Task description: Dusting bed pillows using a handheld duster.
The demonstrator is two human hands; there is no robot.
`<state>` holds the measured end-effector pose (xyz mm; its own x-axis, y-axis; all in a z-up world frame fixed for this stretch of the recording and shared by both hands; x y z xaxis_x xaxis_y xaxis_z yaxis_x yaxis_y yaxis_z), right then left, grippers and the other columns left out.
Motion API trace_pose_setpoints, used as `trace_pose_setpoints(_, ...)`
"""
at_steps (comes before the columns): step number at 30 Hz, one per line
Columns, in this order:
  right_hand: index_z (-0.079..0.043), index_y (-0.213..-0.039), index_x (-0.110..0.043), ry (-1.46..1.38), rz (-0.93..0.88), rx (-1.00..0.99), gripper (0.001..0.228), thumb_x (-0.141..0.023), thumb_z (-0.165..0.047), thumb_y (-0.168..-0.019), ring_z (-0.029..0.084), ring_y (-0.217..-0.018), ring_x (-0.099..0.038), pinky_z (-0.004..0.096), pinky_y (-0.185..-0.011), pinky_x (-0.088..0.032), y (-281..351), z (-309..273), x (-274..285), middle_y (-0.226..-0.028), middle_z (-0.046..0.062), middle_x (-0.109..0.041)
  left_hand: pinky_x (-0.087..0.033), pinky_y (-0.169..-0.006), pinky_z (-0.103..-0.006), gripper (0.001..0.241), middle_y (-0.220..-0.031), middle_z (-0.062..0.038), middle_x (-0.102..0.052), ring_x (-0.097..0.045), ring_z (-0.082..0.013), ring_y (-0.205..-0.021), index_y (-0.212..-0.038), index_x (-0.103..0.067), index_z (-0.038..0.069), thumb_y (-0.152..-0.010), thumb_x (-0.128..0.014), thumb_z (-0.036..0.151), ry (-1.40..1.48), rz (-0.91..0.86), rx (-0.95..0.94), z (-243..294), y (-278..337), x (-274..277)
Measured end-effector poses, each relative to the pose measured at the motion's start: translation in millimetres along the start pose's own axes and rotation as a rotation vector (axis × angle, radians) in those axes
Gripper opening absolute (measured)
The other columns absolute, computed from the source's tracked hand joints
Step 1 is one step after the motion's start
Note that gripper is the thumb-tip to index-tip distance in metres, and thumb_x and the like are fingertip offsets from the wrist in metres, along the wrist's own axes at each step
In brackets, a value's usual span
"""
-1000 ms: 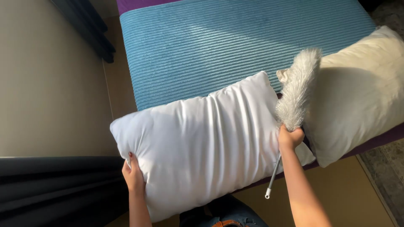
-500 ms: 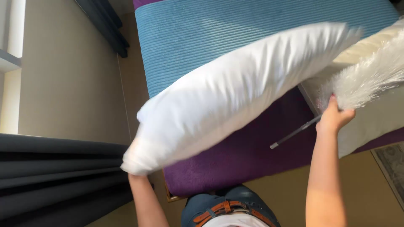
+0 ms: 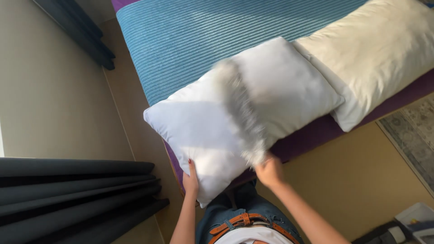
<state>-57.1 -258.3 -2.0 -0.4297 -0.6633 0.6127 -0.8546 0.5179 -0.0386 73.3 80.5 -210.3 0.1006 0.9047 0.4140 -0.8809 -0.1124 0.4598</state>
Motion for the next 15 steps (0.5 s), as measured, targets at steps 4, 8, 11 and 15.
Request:
trace_pose_setpoints(4, -0.001, -0.128, -0.061, 0.131, -0.371, 0.077, 0.058, -0.068, -0.009, -0.071, 0.040, -0.077, -0.073, 0.046, -0.069, -0.058, 64.9, 11.6, -65.7, -0.093, 0.026, -0.072, -0.047, -0.100, -0.0356, 0.087, -0.121, -0.022, -0.072, -0.063, -0.0263, -0.110, -0.132, -0.064, -0.012, -0.101, -0.046, 0.067, 0.202, -0.085, -0.007, 51.4, 8.9, 18.7)
trace_pose_setpoints(8, 0.000, -0.106, -0.068, 0.371, -0.243, 0.015, 0.034, -0.062, -0.018, -0.078, 0.038, -0.080, -0.075, 0.045, -0.072, -0.059, 53.0, 89.9, -32.8, -0.094, 0.026, -0.073, -0.049, -0.086, -0.0311, 0.079, -0.100, -0.010, -0.070, -0.061, -0.0182, -0.093, -0.119, -0.067, -0.009, -0.100, -0.043, 0.064, 0.307, -0.116, -0.016, 62.0, 10.3, 44.7)
trace_pose_setpoints(11, 0.002, -0.091, -0.075, 0.312, 0.074, -0.585, 0.031, -0.062, -0.026, -0.093, 0.037, -0.075, -0.075, 0.049, -0.071, -0.056, 48.7, 218.5, 49.0, -0.080, 0.024, -0.074, -0.050, -0.081, -0.0309, 0.076, -0.091, -0.008, -0.068, -0.060, -0.0165, -0.085, -0.112, -0.068, -0.008, -0.101, -0.042, 0.063, 0.323, -0.124, 0.010, 55.6, 6.9, 61.8)
trace_pose_setpoints(15, 0.002, -0.109, -0.073, 0.193, 0.628, -0.590, 0.032, -0.064, -0.029, -0.103, 0.035, -0.079, -0.072, 0.048, -0.071, -0.054, 63.9, 217.1, 129.4, -0.088, 0.021, -0.073, -0.052, -0.079, -0.0355, 0.085, -0.086, -0.015, -0.067, -0.061, -0.0212, -0.080, -0.103, -0.070, -0.013, -0.107, -0.037, 0.065, 0.172, -0.111, -0.018, 22.9, -14.6, 63.3)
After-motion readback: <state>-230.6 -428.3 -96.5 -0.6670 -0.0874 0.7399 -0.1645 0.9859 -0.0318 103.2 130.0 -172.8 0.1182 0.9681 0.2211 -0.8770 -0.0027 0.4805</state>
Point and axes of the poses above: each hand's wrist, its own y-axis away from the middle knuckle, its own x-axis out of the back of the hand, z = x × y, the point moved 9 cm from there along -y, towards the middle knuckle
